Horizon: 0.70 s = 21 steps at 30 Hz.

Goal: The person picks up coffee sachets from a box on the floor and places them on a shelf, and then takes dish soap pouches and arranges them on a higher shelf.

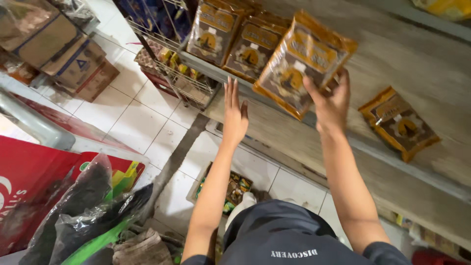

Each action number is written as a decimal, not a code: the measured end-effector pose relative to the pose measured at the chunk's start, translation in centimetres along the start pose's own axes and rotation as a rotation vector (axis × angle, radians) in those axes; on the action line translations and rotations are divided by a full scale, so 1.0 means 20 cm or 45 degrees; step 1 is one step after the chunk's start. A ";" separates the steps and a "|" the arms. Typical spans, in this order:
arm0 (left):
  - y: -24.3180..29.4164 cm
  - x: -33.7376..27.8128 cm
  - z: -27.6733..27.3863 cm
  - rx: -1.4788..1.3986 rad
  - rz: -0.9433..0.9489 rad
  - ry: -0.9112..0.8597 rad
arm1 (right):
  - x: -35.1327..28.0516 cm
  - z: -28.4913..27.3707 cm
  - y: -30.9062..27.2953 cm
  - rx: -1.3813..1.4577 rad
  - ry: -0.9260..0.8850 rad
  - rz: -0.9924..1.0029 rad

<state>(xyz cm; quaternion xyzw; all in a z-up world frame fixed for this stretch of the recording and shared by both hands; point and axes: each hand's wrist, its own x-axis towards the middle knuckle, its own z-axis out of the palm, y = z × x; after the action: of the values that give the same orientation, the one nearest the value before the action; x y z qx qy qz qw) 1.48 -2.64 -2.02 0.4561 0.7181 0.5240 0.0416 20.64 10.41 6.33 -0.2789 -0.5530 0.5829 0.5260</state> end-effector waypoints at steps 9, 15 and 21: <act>0.05 0.19 -0.16 0.034 0.065 0.186 | 0.28 0.53 0.54 -0.575 -0.058 0.067; 0.03 0.40 -0.12 0.558 0.061 -0.204 | 0.30 0.47 0.70 -0.585 -0.036 -0.084; -0.06 0.48 0.16 0.956 0.127 -0.064 | 0.36 0.45 0.76 -0.686 0.165 -0.274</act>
<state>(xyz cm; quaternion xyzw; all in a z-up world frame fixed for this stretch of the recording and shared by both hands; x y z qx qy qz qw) -3.20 6.25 -0.37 0.4867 0.8358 0.2145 -0.1364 5.64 16.47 -4.04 -0.3849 -0.6794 0.3371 0.5260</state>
